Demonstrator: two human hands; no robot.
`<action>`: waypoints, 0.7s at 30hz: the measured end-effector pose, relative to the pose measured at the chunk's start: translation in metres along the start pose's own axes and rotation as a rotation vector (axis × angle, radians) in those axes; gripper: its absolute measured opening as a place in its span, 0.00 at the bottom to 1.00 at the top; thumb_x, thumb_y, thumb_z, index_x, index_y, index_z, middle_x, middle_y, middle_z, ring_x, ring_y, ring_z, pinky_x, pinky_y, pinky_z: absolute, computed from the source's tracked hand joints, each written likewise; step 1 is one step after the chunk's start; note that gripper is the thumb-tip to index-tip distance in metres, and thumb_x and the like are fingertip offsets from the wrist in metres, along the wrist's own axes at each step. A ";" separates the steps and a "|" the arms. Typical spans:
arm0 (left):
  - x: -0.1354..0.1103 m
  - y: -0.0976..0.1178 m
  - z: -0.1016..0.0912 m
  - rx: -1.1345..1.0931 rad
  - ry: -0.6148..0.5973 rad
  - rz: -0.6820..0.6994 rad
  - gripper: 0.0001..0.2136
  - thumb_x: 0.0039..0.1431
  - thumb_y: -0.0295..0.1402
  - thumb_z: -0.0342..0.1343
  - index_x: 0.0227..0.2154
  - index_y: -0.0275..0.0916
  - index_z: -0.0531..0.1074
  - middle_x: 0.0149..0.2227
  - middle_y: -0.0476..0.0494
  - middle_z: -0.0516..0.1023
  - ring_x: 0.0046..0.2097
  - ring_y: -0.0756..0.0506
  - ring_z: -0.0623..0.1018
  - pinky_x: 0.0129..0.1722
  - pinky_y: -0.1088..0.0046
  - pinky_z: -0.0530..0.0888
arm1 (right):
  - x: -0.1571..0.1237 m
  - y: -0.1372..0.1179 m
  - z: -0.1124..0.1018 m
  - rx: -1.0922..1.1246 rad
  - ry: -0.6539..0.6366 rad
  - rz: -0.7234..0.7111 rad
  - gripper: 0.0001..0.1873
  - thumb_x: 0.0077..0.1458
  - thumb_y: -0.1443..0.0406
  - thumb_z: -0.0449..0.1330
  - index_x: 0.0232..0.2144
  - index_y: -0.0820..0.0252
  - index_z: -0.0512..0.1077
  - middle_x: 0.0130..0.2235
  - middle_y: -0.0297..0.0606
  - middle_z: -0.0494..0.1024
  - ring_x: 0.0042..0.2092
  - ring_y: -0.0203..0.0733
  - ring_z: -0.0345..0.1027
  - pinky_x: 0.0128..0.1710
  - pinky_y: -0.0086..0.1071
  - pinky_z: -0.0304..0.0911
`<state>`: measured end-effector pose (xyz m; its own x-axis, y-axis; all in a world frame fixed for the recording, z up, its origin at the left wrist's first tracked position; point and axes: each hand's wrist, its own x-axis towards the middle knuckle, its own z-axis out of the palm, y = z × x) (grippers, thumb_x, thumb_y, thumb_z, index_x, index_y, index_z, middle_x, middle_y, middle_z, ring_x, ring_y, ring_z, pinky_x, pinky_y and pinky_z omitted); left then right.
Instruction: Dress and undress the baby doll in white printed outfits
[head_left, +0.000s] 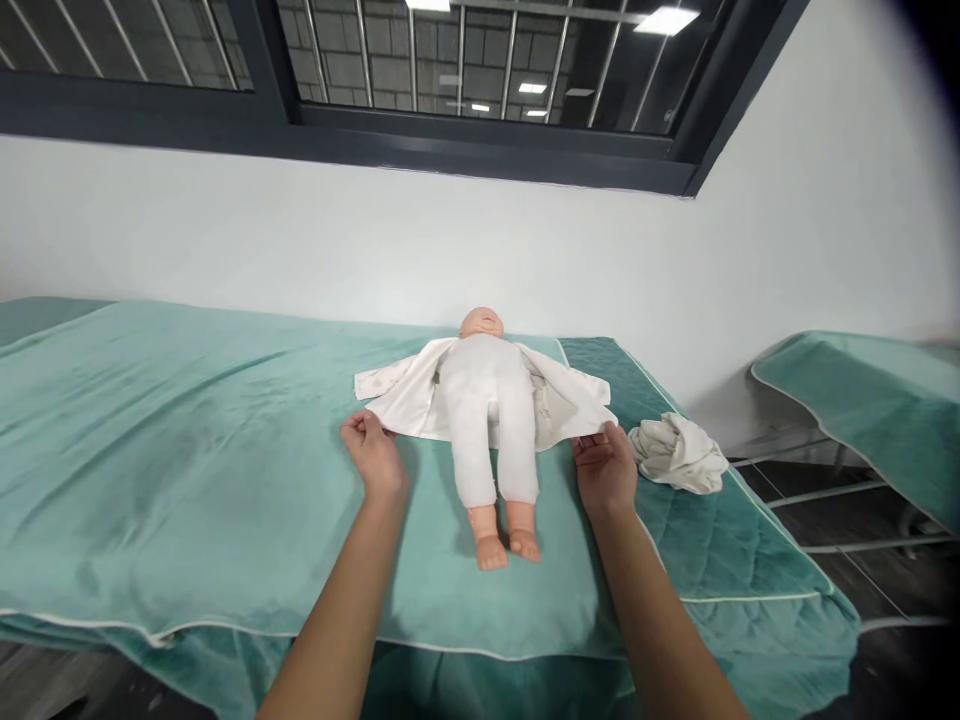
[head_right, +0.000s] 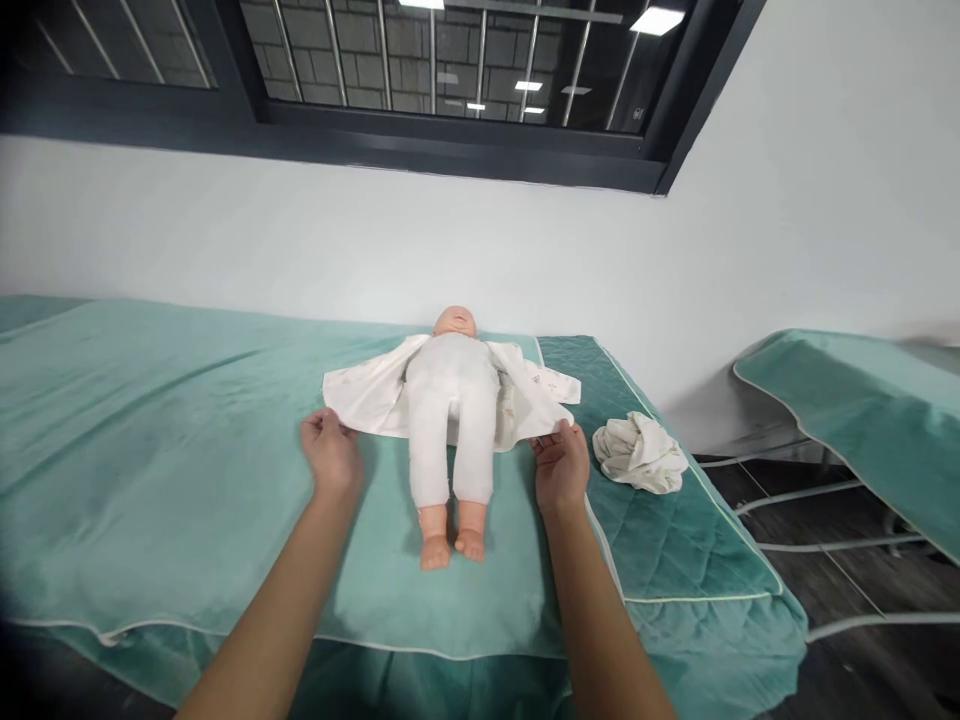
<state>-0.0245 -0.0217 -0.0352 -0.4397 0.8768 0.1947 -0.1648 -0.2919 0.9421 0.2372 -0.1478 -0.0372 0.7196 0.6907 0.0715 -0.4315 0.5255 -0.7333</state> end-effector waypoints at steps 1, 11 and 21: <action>0.001 -0.002 -0.003 -0.019 0.025 -0.002 0.05 0.64 0.37 0.46 0.38 0.43 0.60 0.36 0.50 0.67 0.35 0.51 0.71 0.36 0.74 0.71 | 0.000 -0.003 -0.001 0.065 0.005 0.013 0.13 0.48 0.61 0.67 0.29 0.56 0.66 0.32 0.26 0.78 0.32 0.32 0.73 0.31 0.27 0.68; -0.007 0.006 -0.005 -0.091 0.145 0.038 0.08 0.60 0.32 0.53 0.40 0.42 0.60 0.34 0.53 0.62 0.32 0.53 0.66 0.32 0.76 0.67 | -0.013 -0.027 -0.027 -0.127 0.074 0.020 0.10 0.47 0.62 0.68 0.30 0.58 0.70 0.31 0.28 0.76 0.32 0.32 0.70 0.33 0.27 0.68; -0.031 0.019 0.001 0.184 -0.026 0.381 0.10 0.58 0.27 0.55 0.42 0.40 0.64 0.33 0.52 0.63 0.34 0.52 0.66 0.35 0.75 0.65 | -0.013 -0.100 -0.087 -2.038 -0.152 -0.715 0.19 0.60 0.63 0.54 0.53 0.54 0.69 0.64 0.48 0.65 0.66 0.64 0.51 0.60 0.64 0.48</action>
<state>-0.0128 -0.0539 -0.0225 -0.4161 0.7294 0.5430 0.1663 -0.5261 0.8340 0.3184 -0.2526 -0.0243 0.3700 0.7479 0.5511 0.9139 -0.3998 -0.0710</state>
